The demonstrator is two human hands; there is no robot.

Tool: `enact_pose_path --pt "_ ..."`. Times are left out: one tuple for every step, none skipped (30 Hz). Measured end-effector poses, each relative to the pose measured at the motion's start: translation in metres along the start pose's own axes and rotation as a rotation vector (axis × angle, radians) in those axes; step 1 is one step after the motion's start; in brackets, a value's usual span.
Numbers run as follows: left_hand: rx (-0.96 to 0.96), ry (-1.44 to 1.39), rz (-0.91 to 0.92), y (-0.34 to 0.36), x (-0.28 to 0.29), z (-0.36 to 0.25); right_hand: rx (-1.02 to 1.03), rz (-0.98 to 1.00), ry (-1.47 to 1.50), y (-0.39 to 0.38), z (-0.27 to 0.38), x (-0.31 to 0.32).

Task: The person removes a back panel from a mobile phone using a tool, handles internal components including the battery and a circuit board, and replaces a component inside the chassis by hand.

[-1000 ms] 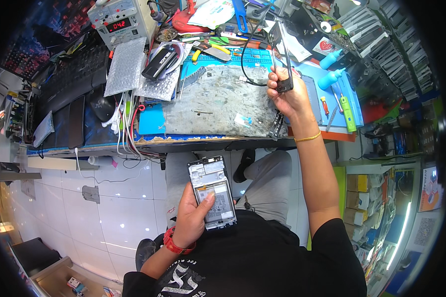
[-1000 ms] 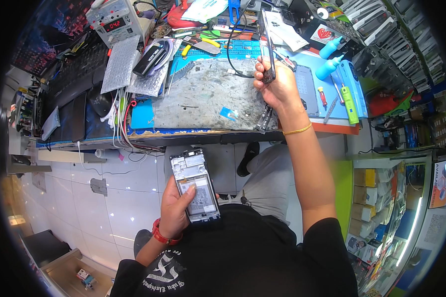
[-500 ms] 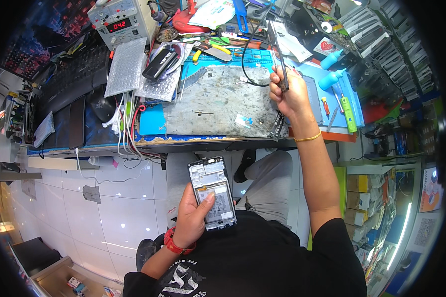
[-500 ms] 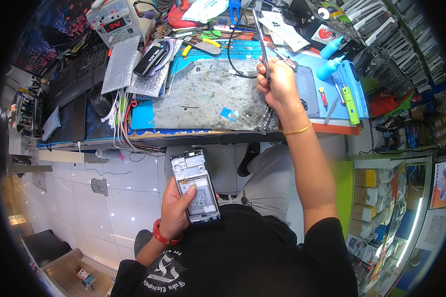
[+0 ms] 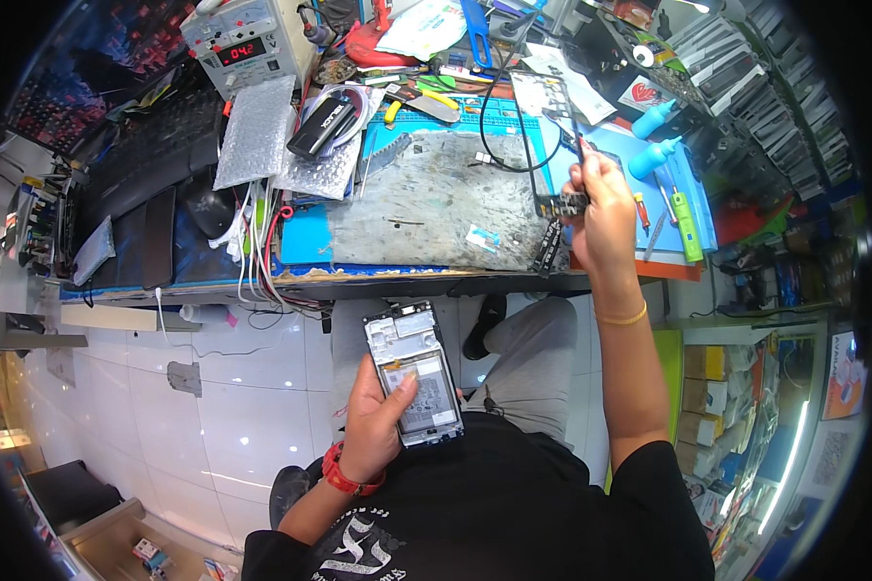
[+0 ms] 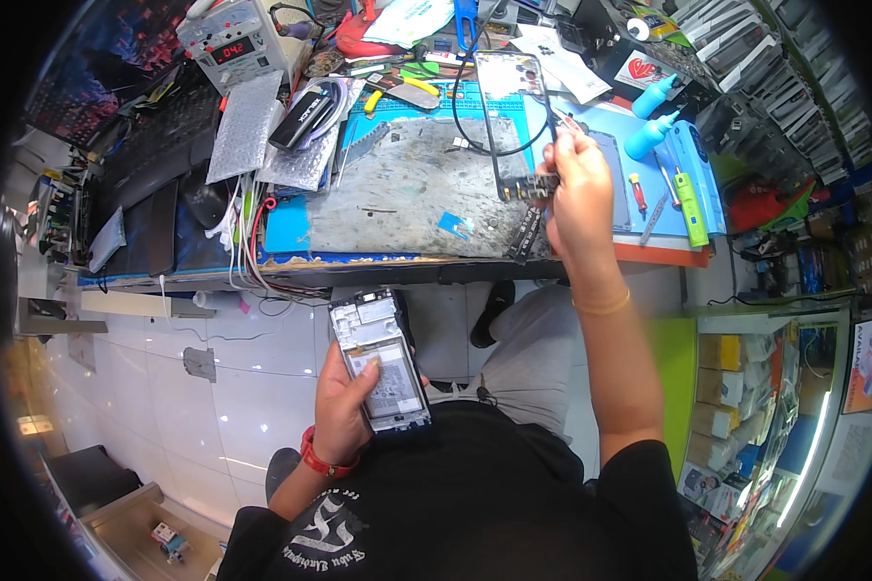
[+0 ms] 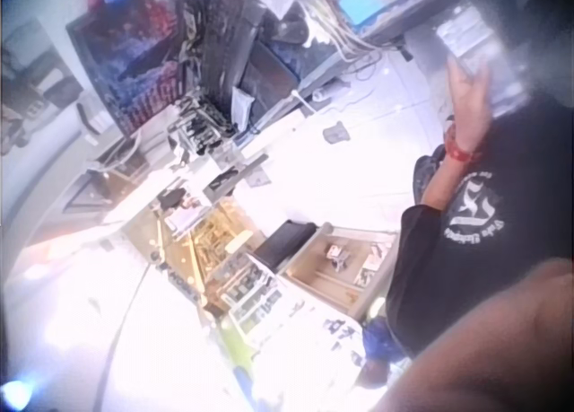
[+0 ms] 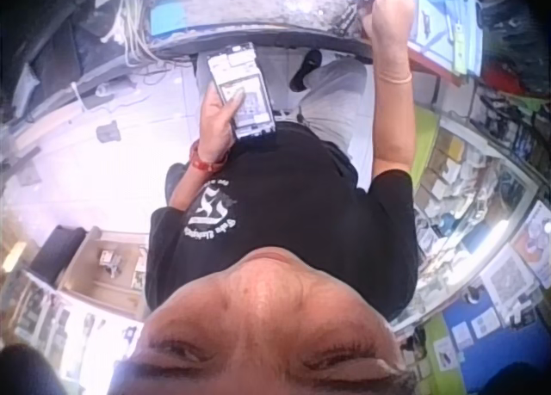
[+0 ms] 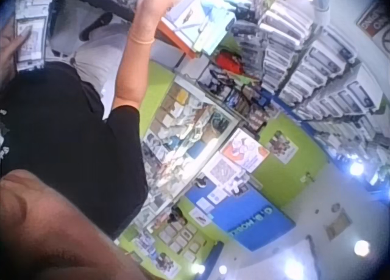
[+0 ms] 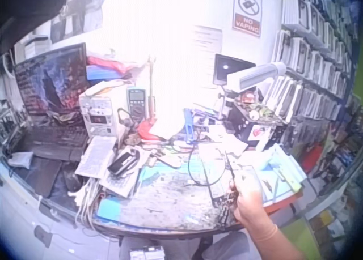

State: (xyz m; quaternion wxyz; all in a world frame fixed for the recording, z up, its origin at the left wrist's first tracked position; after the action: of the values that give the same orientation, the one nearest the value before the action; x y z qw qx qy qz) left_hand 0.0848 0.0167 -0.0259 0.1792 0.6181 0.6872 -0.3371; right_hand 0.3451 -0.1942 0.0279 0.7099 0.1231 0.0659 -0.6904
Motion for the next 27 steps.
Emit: enact_pose_path --pt "-0.005 -0.017 0.012 0.000 -0.002 -0.001 0.057 -0.021 -0.012 -0.010 0.007 0.005" --pt "-0.016 -0.033 0.016 0.000 -0.002 -0.003 0.096 -0.001 -0.015 -0.024 0.013 0.001" --pt "-0.046 -0.051 0.017 0.000 -0.004 -0.007 0.111 0.043 -0.077 -0.040 0.016 -0.008" --pt "-0.075 -0.067 0.020 0.000 -0.006 -0.011 0.127 0.084 -0.137 -0.059 0.018 -0.019" --pt "-0.095 -0.087 0.030 0.001 -0.009 -0.014 0.143 0.115 -0.205 -0.078 0.021 -0.028" --pt "-0.140 -0.055 0.065 0.003 -0.009 -0.018 0.053 0.174 -0.127 -0.096 0.013 -0.038" --pt "-0.139 -0.079 0.073 0.006 -0.009 -0.019 -0.035 0.228 -0.054 -0.113 0.006 -0.047" --pt "-0.142 -0.099 0.079 0.009 -0.009 -0.021 -0.111 0.265 -0.003 -0.128 -0.002 -0.057" --pt "-0.145 -0.120 0.085 0.011 -0.009 -0.023 -0.186 0.302 0.048 -0.139 -0.010 -0.065" --pt "-0.148 -0.078 0.063 0.014 -0.006 -0.025 -0.243 0.323 0.084 -0.146 -0.016 -0.069" --pt "-0.126 -0.040 0.077 0.016 -0.006 -0.026 -0.299 0.345 0.119 -0.151 -0.021 -0.072" --pt "-0.105 -0.002 0.091 0.018 -0.005 -0.028 -0.311 0.343 0.123 -0.150 -0.024 -0.071" --pt "-0.085 0.037 0.102 0.018 -0.005 -0.029 -0.303 0.349 0.132 -0.148 -0.027 -0.070" --pt "-0.110 0.138 0.034 0.020 0.004 -0.027 -0.295 0.356 0.141 -0.147 -0.029 -0.068" --pt "-0.104 0.156 0.074 0.020 0.005 -0.027 -0.288 0.362 0.149 -0.147 -0.030 -0.067" --pt "-0.098 0.173 0.113 0.019 0.006 -0.028 -0.317 0.365 0.160 -0.148 -0.028 -0.066" --pt "-0.093 0.190 0.152 0.019 0.005 -0.029 -0.345 0.367 0.172 -0.149 -0.025 -0.065" --pt "-0.120 0.221 0.149 0.019 0.002 -0.033 -0.374 0.369 0.182 -0.150 -0.022 -0.063" --pt "-0.126 0.237 0.138 0.019 0.003 -0.034 -0.428 0.390 0.193 -0.152 -0.023 -0.062" --pt "-0.132 0.251 0.129 0.019 0.005 -0.035 -0.482 0.410 0.201 -0.155 -0.024 -0.058" --pt "-0.139 0.265 0.119 0.019 0.006 -0.036 -0.535 0.430 0.210 -0.158 -0.025 -0.055" --pt "-0.144 0.277 0.119 0.019 0.005 -0.036 -0.572 0.455 0.252 -0.159 -0.030 -0.051" --pt "-0.149 0.289 0.120 0.019 0.004 -0.037 -0.595 0.458 0.262 -0.160 -0.029 -0.048" --pt "-0.154 0.301 0.120 0.019 0.003 -0.037 -0.619 0.461 0.271 -0.159 -0.029 -0.046" --pt "-0.145 0.299 0.123 0.019 0.003 -0.036 -0.642 0.464 0.282 -0.159 -0.030 -0.045" --pt "-0.136 0.298 0.126 0.019 0.003 -0.035 -0.648 0.463 0.292 -0.159 -0.031 -0.043" --pt "-0.127 0.297 0.129 0.018 0.002 -0.034 -0.654 0.462 0.301 -0.159 -0.034 -0.040"
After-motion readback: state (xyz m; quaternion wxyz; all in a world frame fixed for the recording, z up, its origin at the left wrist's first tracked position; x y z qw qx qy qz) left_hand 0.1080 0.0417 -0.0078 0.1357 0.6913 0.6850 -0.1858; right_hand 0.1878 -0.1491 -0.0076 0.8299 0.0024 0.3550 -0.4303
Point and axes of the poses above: each hand's wrist, its own y-axis towards the middle knuckle, its own x-axis out of the back of the hand, z = x × y, the point moved 7 cm from there along y, towards the middle knuckle, and after that the axes turned 1 degree about z, right-handed, at the moved point
